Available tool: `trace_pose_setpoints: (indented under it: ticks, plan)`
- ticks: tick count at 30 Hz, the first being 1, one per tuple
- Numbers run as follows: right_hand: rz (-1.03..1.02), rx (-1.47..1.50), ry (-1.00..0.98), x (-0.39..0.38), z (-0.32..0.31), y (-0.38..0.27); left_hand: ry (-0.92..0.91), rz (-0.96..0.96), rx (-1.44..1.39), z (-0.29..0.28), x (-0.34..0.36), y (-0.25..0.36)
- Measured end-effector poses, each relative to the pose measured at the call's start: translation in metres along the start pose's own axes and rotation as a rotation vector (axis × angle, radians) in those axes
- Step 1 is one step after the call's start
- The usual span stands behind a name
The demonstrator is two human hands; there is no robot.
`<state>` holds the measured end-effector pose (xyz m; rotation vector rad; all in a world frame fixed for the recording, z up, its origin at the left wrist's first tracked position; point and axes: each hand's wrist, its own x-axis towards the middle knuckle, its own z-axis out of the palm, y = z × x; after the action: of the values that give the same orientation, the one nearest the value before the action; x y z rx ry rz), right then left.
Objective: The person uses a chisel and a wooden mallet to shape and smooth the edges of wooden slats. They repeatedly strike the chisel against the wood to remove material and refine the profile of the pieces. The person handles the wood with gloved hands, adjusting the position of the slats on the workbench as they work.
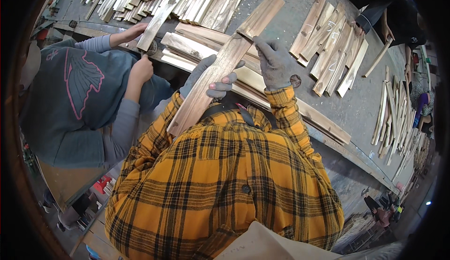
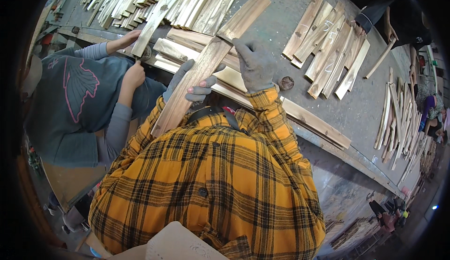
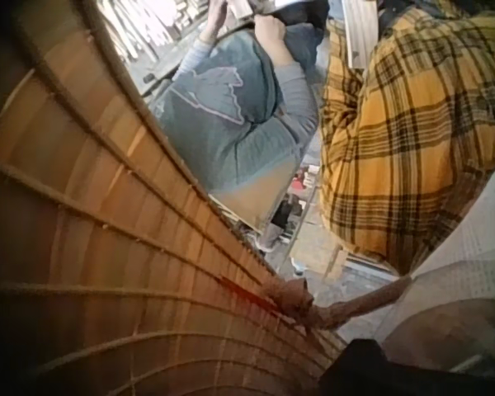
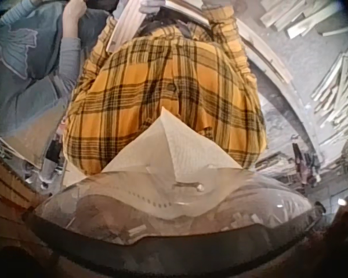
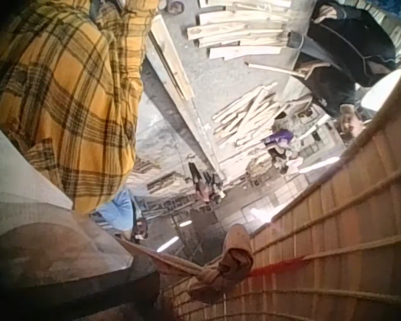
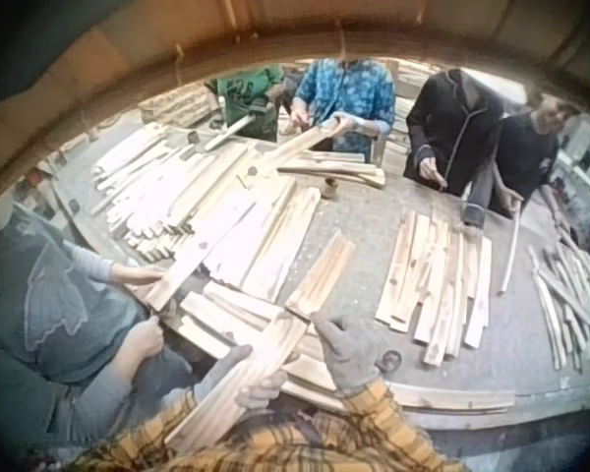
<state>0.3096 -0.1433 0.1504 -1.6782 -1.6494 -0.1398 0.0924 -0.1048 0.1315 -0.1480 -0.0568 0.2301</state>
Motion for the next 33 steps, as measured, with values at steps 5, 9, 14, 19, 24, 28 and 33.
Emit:
trace_pose_setpoints:
  ticks: [5, 9, 14, 19, 24, 28, 33]
  plan:
    - [0.023, 0.175, -0.068, -0.006, -0.003, -0.011, 0.007, -0.007, -0.018, -0.001, 0.003, 0.004]
    - [0.025, 0.158, -0.01, 0.003, 0.0, -0.002, -0.03, -0.018, -0.013, -0.002, 0.006, 0.009]
    - [0.149, 0.457, -0.089, 0.008, 0.001, -0.01, -0.096, -0.02, 0.045, -0.01, 0.018, 0.021]
    - [0.418, 0.685, -0.011, 0.007, 0.003, 0.001, -0.152, -0.055, 0.07, -0.005, 0.045, 0.052]
    - [0.453, 0.686, 0.015, 0.011, -0.006, 0.007, -0.065, 0.006, 0.03, 0.012, 0.053, 0.059]
    - [0.271, 0.566, 0.039, 0.032, -0.011, -0.002, -0.153, 0.108, 0.179, 0.027, 0.042, 0.049]
    - [0.126, 0.392, 0.008, 0.053, -0.014, -0.015, -0.144, 0.057, 0.096, 0.029, 0.015, 0.028]
